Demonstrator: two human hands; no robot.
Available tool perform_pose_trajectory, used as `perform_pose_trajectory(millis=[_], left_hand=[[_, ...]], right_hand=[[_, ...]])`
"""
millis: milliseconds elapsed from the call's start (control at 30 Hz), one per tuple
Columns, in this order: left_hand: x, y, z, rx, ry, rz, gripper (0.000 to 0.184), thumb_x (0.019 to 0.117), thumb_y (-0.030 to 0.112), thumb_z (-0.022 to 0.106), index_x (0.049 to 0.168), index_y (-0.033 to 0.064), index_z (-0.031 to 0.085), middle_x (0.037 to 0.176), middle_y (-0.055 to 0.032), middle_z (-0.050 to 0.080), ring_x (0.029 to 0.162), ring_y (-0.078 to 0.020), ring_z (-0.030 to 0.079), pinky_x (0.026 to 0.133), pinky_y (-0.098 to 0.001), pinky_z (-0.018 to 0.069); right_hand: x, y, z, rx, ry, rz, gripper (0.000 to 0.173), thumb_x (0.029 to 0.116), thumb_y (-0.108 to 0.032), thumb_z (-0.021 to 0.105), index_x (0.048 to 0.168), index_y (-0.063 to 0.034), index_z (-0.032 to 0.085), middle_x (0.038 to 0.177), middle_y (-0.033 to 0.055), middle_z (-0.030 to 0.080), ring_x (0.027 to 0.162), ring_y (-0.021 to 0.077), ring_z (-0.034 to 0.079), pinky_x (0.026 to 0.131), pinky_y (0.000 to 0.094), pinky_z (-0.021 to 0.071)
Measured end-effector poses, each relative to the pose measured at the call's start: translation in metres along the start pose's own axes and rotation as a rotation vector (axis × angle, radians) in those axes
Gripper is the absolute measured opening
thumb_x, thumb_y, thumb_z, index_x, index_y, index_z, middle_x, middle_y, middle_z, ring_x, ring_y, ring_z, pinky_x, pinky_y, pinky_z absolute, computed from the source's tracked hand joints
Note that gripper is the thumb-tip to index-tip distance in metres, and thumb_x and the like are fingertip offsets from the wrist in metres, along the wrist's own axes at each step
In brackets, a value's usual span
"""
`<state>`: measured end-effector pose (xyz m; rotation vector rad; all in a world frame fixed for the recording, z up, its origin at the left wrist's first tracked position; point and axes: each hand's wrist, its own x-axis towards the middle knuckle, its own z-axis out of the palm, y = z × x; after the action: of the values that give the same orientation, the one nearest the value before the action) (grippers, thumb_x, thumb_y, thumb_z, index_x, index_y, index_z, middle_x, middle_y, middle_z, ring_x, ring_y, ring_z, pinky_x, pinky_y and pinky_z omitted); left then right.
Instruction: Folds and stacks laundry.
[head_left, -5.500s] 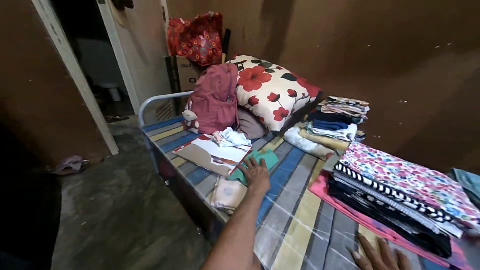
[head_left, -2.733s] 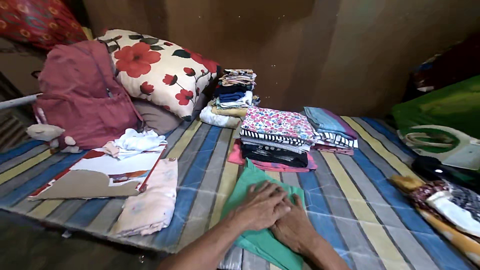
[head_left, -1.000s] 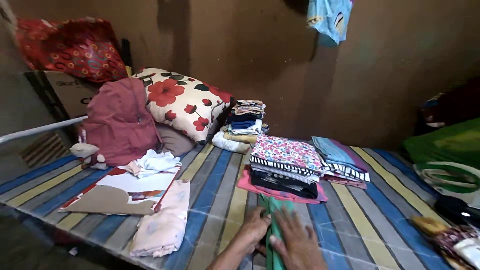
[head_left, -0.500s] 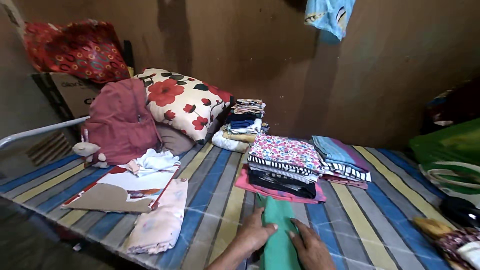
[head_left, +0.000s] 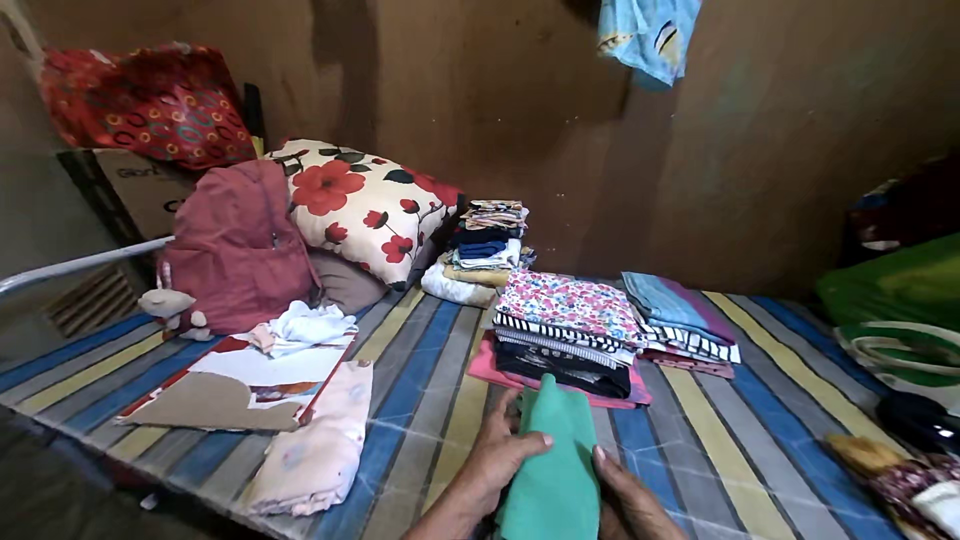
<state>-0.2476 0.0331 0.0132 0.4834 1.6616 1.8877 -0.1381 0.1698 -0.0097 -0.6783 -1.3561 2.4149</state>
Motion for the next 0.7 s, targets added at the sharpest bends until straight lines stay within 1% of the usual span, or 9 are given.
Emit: perform_pose_trajectory(millis=[67,100,167,267,367,433,500,600,700], left_hand=[[-0.001,-0.004,0.002,-0.080,0.029,-0.074,0.082,0.0911,0.004,0.070,0.158,0.0005,0.023,0.122,-0.0234,0.063,0.100,-0.0253,0.069,0.087,-0.0394,0.0582],[-0.003,-0.006,0.005,-0.126,0.028,-0.133,0.073,0.0943,0.006,0.068,0.156,0.0000,0.030,0.125,-0.0229,0.062,0.104,-0.0259,0.067,0.090,-0.0402,0.0569],[-0.006,-0.008,0.013,-0.202,0.032,-0.247,0.041,0.0997,0.011,0.064,0.137,-0.0008,0.052,0.110,-0.0157,0.068,0.096,-0.0216,0.069,0.085,-0.0384,0.0585],[-0.006,-0.008,0.017,-0.202,-0.008,-0.328,0.022,0.1034,0.017,0.061,0.117,-0.0008,0.062,0.095,-0.0108,0.071,0.087,-0.0178,0.070,0.081,-0.0357,0.0590],[-0.010,-0.004,0.016,-0.148,-0.083,-0.291,0.030,0.1045,0.021,0.059,0.126,-0.0001,0.060,0.104,-0.0114,0.071,0.095,-0.0182,0.070,0.087,-0.0369,0.0581],[-0.014,0.000,0.015,-0.130,-0.152,-0.248,0.040,0.1051,0.024,0.057,0.138,0.0018,0.053,0.114,-0.0126,0.068,0.102,-0.0189,0.068,0.092,-0.0382,0.0566],[-0.016,0.000,0.015,-0.152,-0.209,-0.212,0.044,0.1052,0.022,0.055,0.144,0.0035,0.047,0.117,-0.0121,0.067,0.103,-0.0183,0.068,0.092,-0.0381,0.0571],[-0.015,-0.001,0.015,-0.129,-0.233,-0.176,0.043,0.1046,0.011,0.053,0.146,0.0007,0.044,0.120,-0.0135,0.065,0.104,-0.0179,0.067,0.093,-0.0371,0.0565],[-0.014,0.006,0.010,0.130,-0.216,-0.126,0.046,0.1034,0.010,0.055,0.146,-0.0016,0.043,0.128,-0.0182,0.062,0.109,-0.0211,0.065,0.096,-0.0386,0.0547]], right_hand=[[-0.004,0.001,0.005,0.051,0.002,-0.037,0.030,0.1079,-0.010,0.038,0.137,-0.0018,0.043,0.097,0.0073,0.072,0.085,0.0134,0.074,0.077,0.0320,0.0636],[-0.005,0.000,0.007,0.060,0.012,-0.072,0.030,0.1060,-0.007,0.040,0.135,-0.0030,0.043,0.096,0.0059,0.073,0.083,0.0121,0.074,0.075,0.0306,0.0639],[-0.007,-0.002,0.009,0.040,0.018,-0.143,0.041,0.1001,-0.002,0.043,0.140,-0.0075,0.036,0.099,0.0029,0.071,0.083,0.0090,0.074,0.074,0.0279,0.0638],[-0.009,-0.005,0.009,-0.008,0.025,-0.194,0.058,0.0958,0.001,0.041,0.150,-0.0092,0.025,0.108,0.0031,0.066,0.087,0.0066,0.072,0.076,0.0262,0.0623],[-0.011,-0.006,0.010,0.012,0.070,-0.245,0.052,0.0959,0.006,0.040,0.145,-0.0091,0.031,0.103,0.0000,0.068,0.082,0.0046,0.072,0.072,0.0244,0.0627],[-0.010,-0.006,0.010,0.044,0.074,-0.288,0.050,0.0964,0.007,0.039,0.143,-0.0092,0.032,0.102,-0.0011,0.069,0.082,0.0047,0.073,0.071,0.0242,0.0631],[-0.009,-0.006,0.009,0.035,0.071,-0.318,0.052,0.0953,0.006,0.039,0.144,-0.0085,0.030,0.104,-0.0011,0.069,0.083,0.0040,0.072,0.073,0.0237,0.0631],[-0.006,-0.007,0.007,0.012,0.116,-0.298,0.042,0.0983,0.002,0.041,0.140,-0.0053,0.037,0.099,0.0024,0.069,0.079,0.0070,0.073,0.070,0.0257,0.0633],[0.002,-0.007,-0.001,0.036,0.153,-0.219,0.028,0.1054,-0.007,0.040,0.133,-0.0027,0.043,0.094,0.0054,0.067,0.078,0.0115,0.071,0.070,0.0297,0.0622]])
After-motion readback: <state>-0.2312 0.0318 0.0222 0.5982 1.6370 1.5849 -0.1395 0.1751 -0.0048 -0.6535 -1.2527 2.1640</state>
